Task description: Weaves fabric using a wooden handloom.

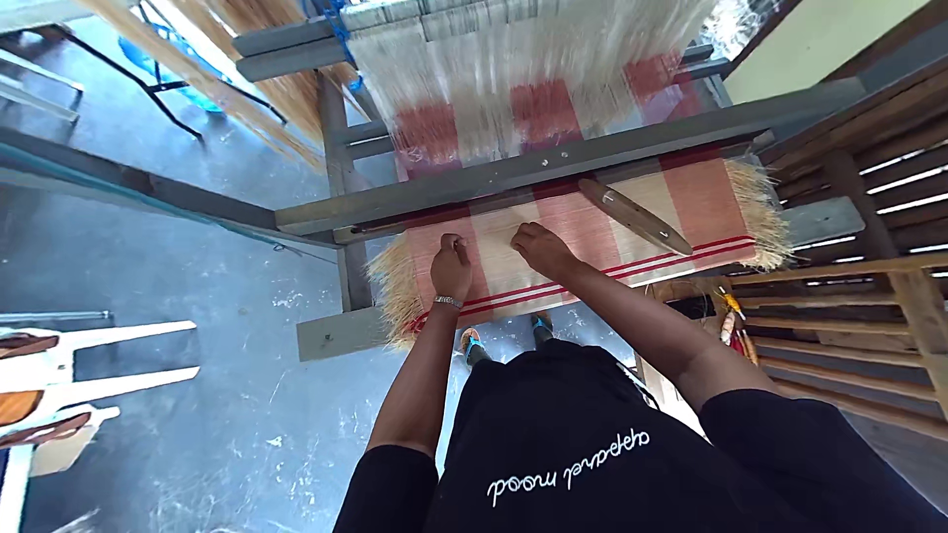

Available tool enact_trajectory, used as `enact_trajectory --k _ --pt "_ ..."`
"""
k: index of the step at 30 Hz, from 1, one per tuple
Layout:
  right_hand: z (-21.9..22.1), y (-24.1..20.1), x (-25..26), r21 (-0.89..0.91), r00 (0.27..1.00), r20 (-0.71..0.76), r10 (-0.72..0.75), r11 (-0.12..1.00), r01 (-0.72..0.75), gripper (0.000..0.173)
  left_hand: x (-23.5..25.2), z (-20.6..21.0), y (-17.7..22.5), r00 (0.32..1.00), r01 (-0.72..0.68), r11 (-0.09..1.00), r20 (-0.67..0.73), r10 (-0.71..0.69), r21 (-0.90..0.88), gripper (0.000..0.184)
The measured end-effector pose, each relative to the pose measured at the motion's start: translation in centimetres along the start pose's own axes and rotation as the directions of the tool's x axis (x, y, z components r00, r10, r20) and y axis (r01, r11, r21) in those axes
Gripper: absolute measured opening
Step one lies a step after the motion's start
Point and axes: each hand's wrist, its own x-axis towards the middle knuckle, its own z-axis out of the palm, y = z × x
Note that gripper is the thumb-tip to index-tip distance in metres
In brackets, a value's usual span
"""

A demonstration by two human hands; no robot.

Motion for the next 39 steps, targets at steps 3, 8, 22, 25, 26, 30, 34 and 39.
enact_trajectory --k 3,8,22,25,26,30,34,39 --pt "-0.3 -0.2 0.1 0.024 0.998 0.016 -0.059 0.998 0.059 0.016 0.2 -0.5 -0.1 0.999 0.003 0.999 -0.037 -0.005 -0.045 0.032" --pt "-0.9 -1.9 -0.9 0.199 0.997 0.077 -0.009 0.98 -0.007 0.016 1.5 -0.4 1.8 0.998 0.055 0.995 0.039 -0.059 0.082 0.041" --pt "0.2 -2.4 -2.0 0.529 0.905 0.141 0.401 0.742 -0.411 0.02 2.6 1.2 1.8 1.0 0.014 0.975 -0.005 -0.013 0.221 0.035" --pt "-0.6 -2.9 -1.9 0.473 0.889 0.2 0.411 0.755 -0.455 0.02 2.7 0.7 2.5 0.997 0.061 0.981 0.029 -0.068 0.186 0.037" --pt "-0.9 -3.2 -2.0 0.44 0.887 0.23 0.4 0.771 -0.462 0.02 2.8 0.5 2.7 0.995 0.077 0.978 0.045 -0.087 0.194 0.037" --pt "-2.2 -3.4 -4.5 0.329 0.844 0.446 0.297 0.823 -0.464 0.029 3.3 -0.4 3.4 0.99 0.027 0.974 0.129 -0.057 0.226 0.039" --pt "-4.6 -2.3 -10.2 0.307 0.74 0.646 0.187 0.824 -0.477 0.033 4.6 0.2 2.4 0.975 -0.213 0.977 0.067 0.214 -0.022 0.033" --pt "-5.0 2.9 -18.3 0.126 0.572 0.72 0.393 0.737 -0.664 0.029 5.0 2.0 3.4 0.967 -0.251 0.933 -0.105 0.231 -0.259 0.029"
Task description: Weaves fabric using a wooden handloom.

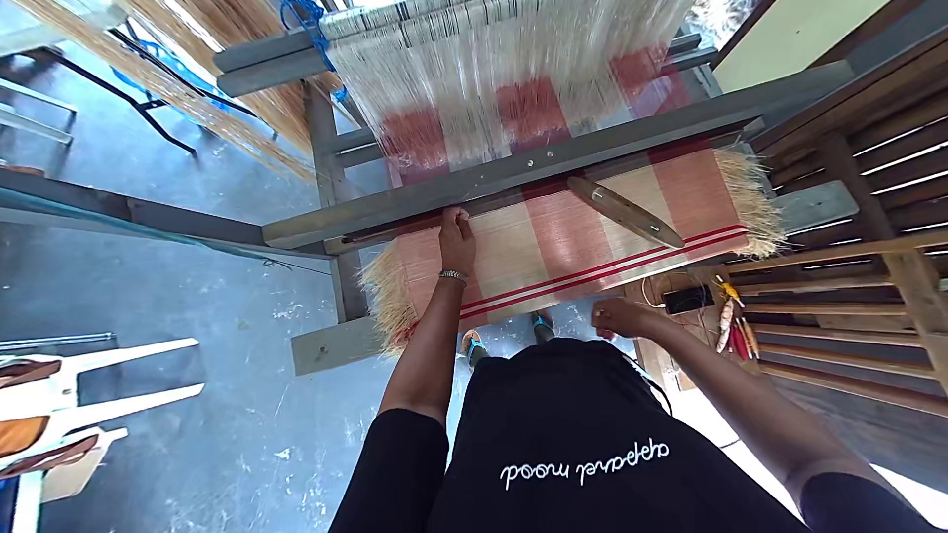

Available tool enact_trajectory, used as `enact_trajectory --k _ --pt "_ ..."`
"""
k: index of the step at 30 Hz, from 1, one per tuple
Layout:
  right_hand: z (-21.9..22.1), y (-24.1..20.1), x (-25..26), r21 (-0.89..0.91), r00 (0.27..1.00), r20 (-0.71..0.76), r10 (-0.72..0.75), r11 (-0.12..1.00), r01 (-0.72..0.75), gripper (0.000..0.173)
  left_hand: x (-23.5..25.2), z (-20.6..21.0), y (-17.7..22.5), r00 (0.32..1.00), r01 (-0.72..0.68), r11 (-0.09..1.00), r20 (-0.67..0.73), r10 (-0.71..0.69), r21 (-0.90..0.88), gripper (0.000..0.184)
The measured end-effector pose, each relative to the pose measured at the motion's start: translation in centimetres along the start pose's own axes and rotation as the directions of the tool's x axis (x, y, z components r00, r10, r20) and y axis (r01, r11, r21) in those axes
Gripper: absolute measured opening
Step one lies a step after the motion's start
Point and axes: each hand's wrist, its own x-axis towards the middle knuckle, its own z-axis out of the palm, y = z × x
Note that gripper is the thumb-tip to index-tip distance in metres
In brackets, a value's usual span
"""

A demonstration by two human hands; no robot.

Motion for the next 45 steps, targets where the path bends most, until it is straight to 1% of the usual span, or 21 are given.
enact_trajectory --k 2,4,5,7,9,11,16,18,21,23,26,29,31,32,34,35,36,38,40,42,45 --pt "0.9 3.0 -0.9 0.046 0.988 -0.041 0.151 0.988 -0.149 0.029 -0.2 1.1 0.0 0.996 0.02 0.98 -0.085 -0.037 -0.197 0.031" --pt "2.3 5.6 -1.5 0.159 0.966 -0.07 0.247 0.959 -0.234 0.028 -0.1 2.2 -0.2 0.983 0.036 0.891 -0.146 -0.114 -0.452 0.031" --pt "3.2 6.7 -1.8 0.229 0.954 -0.079 0.288 0.937 -0.264 0.027 0.0 2.6 -0.2 0.973 0.062 0.856 -0.158 -0.166 -0.514 0.031" --pt "4.9 8.6 -2.1 0.307 0.933 -0.097 0.347 0.902 -0.304 0.025 0.4 3.1 -0.2 0.969 0.113 0.893 -0.153 -0.197 -0.435 0.03" --pt "6.5 10.6 -2.0 0.301 0.917 -0.117 0.382 0.893 -0.334 0.026 0.8 2.7 0.0 0.984 0.098 0.971 -0.122 -0.127 -0.219 0.031" --pt "8.0 13.3 -1.6 0.233 0.895 -0.131 0.426 0.891 -0.39 0.026 0.4 1.8 0.3 0.992 0.085 0.993 -0.081 -0.092 -0.08 0.029" --pt "10.0 18.1 -2.5 0.035 0.82 -0.166 0.547 0.835 -0.55 0.022 -4.5 -2.5 -0.5 0.979 0.169 0.971 0.088 -0.186 0.171 0.036" --pt "10.0 18.1 -3.3 0.024 0.806 -0.197 0.559 0.824 -0.566 0.028 -6.3 -5.1 -2.0 0.972 0.187 0.943 0.084 -0.217 0.274 0.038" --pt "9.3 17.1 -3.6 0.055 0.81 -0.209 0.548 0.834 -0.55 0.058 -8.3 -10.0 -3.6 0.949 0.303 0.891 -0.024 -0.314 0.338 0.042" --pt "8.0 16.2 -3.2 0.076 0.847 -0.267 0.459 0.887 -0.456 0.055 -9.6 -13.2 -4.3 0.921 0.388 0.86 -0.17 -0.35 0.33 0.044" --pt "5.0 12.0 -3.3 0.092 0.876 -0.337 0.344 0.939 -0.333 0.038 -12.2 -16.4 -6.0 0.829 0.51 0.808 -0.418 -0.371 0.295 0.045" --pt "1.9 6.1 -3.9 0.035 0.868 -0.449 0.213 0.975 -0.221 0.051 -14.9 -17.8 -7.0 0.742 0.619 0.731 -0.52 -0.424 0.286 0.045" --pt "0.4 2.8 -4.9 -0.04 0.78 -0.624 0.042 0.996 -0.086 0.049 -15.9 -17.3 -6.3 0.708 0.658 0.699 -0.545 -0.449 0.278 0.045" --pt "-0.2 1.9 -4.8 -0.089 0.683 -0.729 -0.057 0.996 -0.011 0.045 -16.2 -16.7 -5.6 0.696 0.668 0.693 -0.555 -0.455 0.269 0.045" --pt "-1.9 2.1 -3.1 -0.238 0.401 -0.881 -0.25 0.968 0.082 0.034 -16.3 -15.2 -4.9 0.679 0.678 0.681 -0.591 -0.436 0.276 0.05" --pt "-3.1 2.4 -1.9 -0.275 0.317 -0.907 -0.279 0.96 0.058 0.034 -16.1 -14.3 -5.1 0.677 0.673 0.68 -0.613 -0.408 0.291 0.056" --pt "-4.3 2.7 -1.0 -0.271 0.288 -0.921 -0.261 0.963 0.008 0.04 -15.8 -13.4 -5.4 0.684 0.658 0.679 -0.635 -0.358 0.326 0.063" --pt "-6.5 3.1 0.4 -0.19 0.32 -0.935 -0.154 0.978 -0.083 0.059 -14.6 -11.0 -4.1 0.754 0.568 0.703 -0.613 -0.237 0.427 0.066" --pt "-8.1 3.0 1.5 -0.117 0.382 -0.922 -0.06 0.985 -0.127 0.066 -13.0 -7.9 -1.1 0.875 0.375 0.778 -0.469 -0.117 0.504 0.058" --pt "-8.7 2.6 2.4 -0.106 0.412 -0.91 -0.048 0.987 -0.118 0.057 -11.1 -4.5 1.9 0.97 0.14 0.825 -0.245 -0.002 0.548 0.047" --pt "-8.8 1.8 3.0 -0.176 0.466 -0.877 -0.117 0.981 -0.085 0.051 -7.8 0.5 2.7 0.983 -0.175 0.844 0.042 0.179 0.508 0.041"
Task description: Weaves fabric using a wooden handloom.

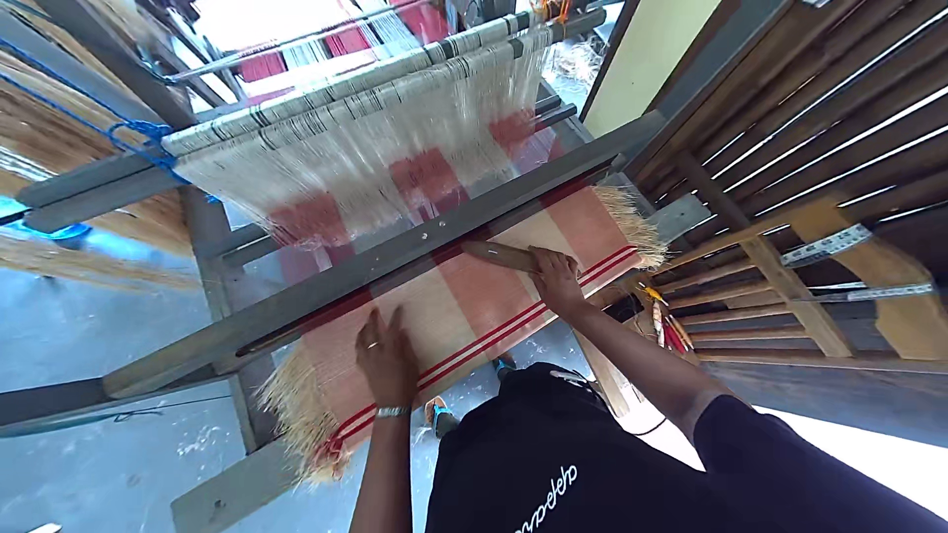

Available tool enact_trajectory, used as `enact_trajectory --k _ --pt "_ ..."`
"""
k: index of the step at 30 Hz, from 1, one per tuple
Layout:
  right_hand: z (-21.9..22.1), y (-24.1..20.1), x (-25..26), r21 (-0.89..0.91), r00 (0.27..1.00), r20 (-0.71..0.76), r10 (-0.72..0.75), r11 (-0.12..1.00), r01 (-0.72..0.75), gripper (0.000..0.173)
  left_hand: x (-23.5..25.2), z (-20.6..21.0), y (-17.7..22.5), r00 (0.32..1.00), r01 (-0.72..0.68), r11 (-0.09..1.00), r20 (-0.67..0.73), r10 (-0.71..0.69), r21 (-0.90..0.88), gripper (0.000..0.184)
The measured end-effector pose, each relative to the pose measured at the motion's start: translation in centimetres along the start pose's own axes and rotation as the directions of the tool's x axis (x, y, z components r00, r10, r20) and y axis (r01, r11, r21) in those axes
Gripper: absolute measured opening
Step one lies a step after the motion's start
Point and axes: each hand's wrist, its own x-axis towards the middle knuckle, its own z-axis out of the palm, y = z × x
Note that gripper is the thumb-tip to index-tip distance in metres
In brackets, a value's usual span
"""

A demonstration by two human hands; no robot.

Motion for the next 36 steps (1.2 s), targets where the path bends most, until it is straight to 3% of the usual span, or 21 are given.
enact_trajectory --k 2,4,12,17,20,22,26,31,36 --pt "0.2 -0.8 0.1 0.0 0.997 0.041 -0.064 0.998 0.064 0.05 1.5 2.3 0.5 0.999 -0.043 0.998 0.032 0.042 0.05 0.046" --pt "0.1 -1.5 0.5 0.014 0.989 0.092 -0.119 0.993 0.118 0.05 2.8 3.0 0.7 0.999 0.011 0.995 0.034 -0.015 0.104 0.047" --pt "0.1 -3.6 2.0 0.08 0.954 0.213 -0.21 0.977 0.197 0.05 3.1 3.2 -0.8 0.975 0.157 0.986 -0.151 -0.164 -0.059 0.032" --pt "0.1 -2.7 2.1 0.089 0.949 0.156 -0.273 0.961 0.261 0.049 3.2 2.0 -1.0 0.945 0.304 0.947 -0.091 -0.314 -0.105 0.027" --pt "-0.3 -1.9 2.3 0.112 0.95 0.111 -0.291 0.954 0.279 0.053 3.5 1.8 -2.1 0.945 0.315 0.945 -0.065 -0.321 -0.091 0.024" --pt "-1.3 -1.2 3.5 0.12 0.963 0.112 -0.247 0.965 0.234 0.063 3.9 1.4 -2.4 0.953 0.295 0.954 -0.058 -0.298 -0.054 0.023" --pt "-3.0 2.0 7.5 0.131 0.999 0.041 -0.013 0.991 0.007 0.062 4.0 0.8 -3.3 0.943 0.323 0.945 -0.075 -0.326 -0.041 0.023" --pt "-3.0 4.7 10.8 0.096 0.95 -0.058 0.307 0.949 -0.301 0.068 3.9 1.2 -3.5 0.906 0.403 0.907 -0.088 -0.414 -0.118 0.032" --pt "-1.7 4.3 11.3 0.099 0.932 -0.134 0.337 0.94 -0.326 0.058 3.7 2.4 -2.9 0.921 0.371 0.921 -0.08 -0.381 -0.115 0.042"
